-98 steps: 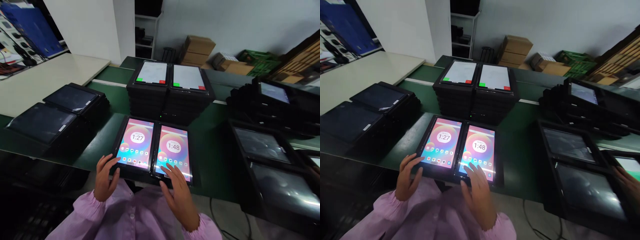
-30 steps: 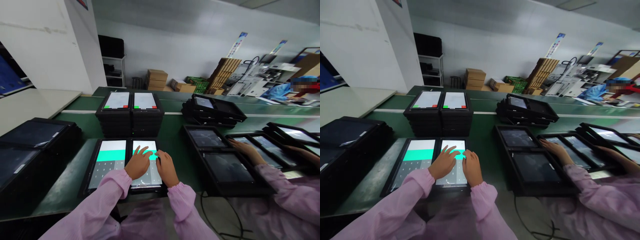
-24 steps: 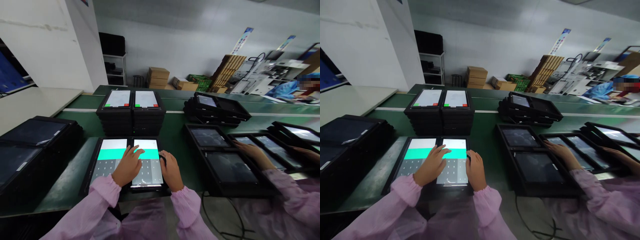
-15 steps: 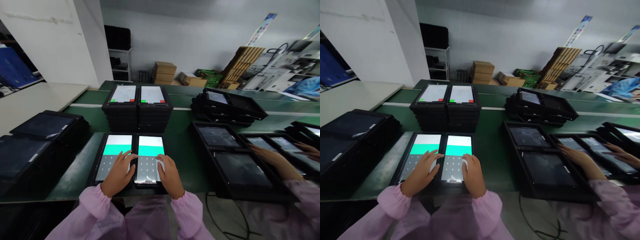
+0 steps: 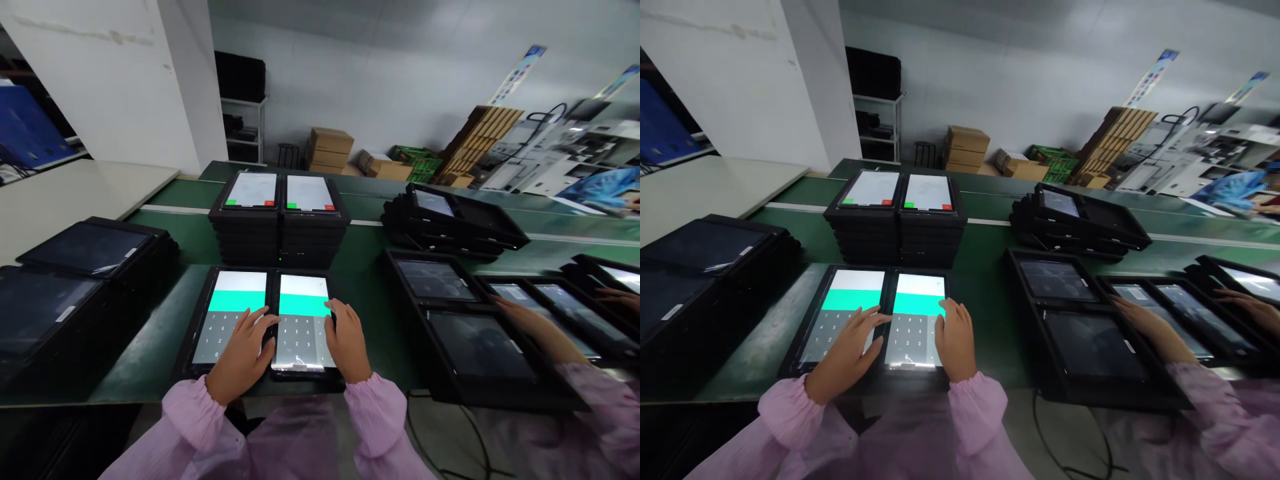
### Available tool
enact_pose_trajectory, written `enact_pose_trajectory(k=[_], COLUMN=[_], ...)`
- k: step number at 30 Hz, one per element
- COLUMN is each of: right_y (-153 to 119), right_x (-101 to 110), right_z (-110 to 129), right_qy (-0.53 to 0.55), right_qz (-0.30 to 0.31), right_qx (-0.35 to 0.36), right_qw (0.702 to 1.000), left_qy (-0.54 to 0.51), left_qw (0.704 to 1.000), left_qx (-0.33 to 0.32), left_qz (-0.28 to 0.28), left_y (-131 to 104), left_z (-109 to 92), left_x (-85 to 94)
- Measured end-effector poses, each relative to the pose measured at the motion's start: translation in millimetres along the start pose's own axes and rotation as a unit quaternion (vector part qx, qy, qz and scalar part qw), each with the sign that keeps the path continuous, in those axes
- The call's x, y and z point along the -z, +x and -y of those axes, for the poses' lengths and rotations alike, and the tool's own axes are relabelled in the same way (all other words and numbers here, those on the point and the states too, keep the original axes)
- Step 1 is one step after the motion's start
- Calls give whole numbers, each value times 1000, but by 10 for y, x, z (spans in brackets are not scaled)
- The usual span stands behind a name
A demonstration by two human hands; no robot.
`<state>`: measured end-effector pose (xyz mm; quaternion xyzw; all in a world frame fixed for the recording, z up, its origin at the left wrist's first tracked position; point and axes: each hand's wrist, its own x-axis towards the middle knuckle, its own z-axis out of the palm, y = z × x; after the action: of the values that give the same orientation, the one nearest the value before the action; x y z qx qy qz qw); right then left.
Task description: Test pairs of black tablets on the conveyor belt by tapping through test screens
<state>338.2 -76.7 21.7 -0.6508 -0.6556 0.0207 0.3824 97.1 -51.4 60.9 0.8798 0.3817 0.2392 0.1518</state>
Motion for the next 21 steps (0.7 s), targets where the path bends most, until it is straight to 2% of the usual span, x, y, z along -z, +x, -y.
enact_pose_trajectory(k=[3, 6, 11, 13, 17, 21], right_y=[-50, -113, -203, -207, -129, -40], right_x=[38, 36, -29, -31, -2, -28], right_z=[17, 166, 422, 400, 196, 90], right_qy=[2, 31, 45, 44, 20, 7], right_qz=[2, 4, 75, 58, 6, 12], right_qx=[-6, 21, 74, 70, 17, 1], right_qw=[1000, 999, 993, 995, 1000, 1000], left_qy=[3, 7, 2, 2, 11, -2], left_qw=[1000, 1000, 1000, 1000, 999, 1000], left_qx=[5, 3, -19, -22, -14, 18], left_qz=[5, 2, -8, -4, 29, -3], left_y=[-18, -7, 76, 117, 159, 77], left_z=[36, 45, -3, -33, -73, 21], left_x=[-3, -17, -74, -111, -156, -15])
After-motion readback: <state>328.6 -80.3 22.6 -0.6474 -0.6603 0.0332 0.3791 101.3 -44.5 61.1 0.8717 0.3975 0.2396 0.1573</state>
